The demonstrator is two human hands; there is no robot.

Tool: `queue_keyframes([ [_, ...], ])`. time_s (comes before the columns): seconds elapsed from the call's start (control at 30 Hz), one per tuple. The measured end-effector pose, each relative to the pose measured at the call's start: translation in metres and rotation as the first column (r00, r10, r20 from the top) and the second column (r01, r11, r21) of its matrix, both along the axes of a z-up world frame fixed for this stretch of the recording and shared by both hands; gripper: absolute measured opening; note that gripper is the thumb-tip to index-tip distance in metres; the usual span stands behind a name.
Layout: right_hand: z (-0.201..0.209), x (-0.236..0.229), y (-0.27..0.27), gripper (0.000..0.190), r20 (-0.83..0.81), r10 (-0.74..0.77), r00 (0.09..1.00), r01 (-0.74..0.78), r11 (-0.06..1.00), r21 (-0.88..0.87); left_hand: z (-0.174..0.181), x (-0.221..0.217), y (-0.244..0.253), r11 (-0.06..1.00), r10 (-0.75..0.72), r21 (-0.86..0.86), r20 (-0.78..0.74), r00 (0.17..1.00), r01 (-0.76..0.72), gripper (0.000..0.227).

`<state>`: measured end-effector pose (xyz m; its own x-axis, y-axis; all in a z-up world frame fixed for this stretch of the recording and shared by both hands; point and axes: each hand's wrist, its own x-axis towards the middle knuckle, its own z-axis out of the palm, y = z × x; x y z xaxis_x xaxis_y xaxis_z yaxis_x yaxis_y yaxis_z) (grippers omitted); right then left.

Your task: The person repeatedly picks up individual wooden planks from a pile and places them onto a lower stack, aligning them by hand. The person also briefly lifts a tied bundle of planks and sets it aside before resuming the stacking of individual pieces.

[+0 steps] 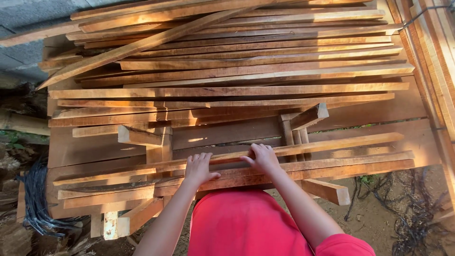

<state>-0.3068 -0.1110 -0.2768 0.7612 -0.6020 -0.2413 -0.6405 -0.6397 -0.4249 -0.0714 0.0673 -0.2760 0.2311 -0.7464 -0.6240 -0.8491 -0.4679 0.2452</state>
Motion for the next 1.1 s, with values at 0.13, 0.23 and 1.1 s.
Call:
queue_keyframes([
  [0.13,0.000,-0.012,0.011,0.043,0.083,-0.001,0.997,0.001,1.000,0.003,-0.012,-0.009,0.013,0.998,0.030,-0.055,0.037,0.999,-0.028,0.079],
  [0.23,0.001,-0.014,0.021,0.043,0.048,-0.007,0.999,0.006,1.000,0.022,-0.016,-0.010,0.024,0.995,0.055,-0.079,0.030,0.998,-0.053,0.070],
  [1.1,-0.002,-0.004,0.009,0.054,-0.217,0.108,0.970,-0.075,0.985,0.154,-0.033,0.005,0.017,0.992,0.110,0.060,-0.065,0.992,-0.107,0.080],
])
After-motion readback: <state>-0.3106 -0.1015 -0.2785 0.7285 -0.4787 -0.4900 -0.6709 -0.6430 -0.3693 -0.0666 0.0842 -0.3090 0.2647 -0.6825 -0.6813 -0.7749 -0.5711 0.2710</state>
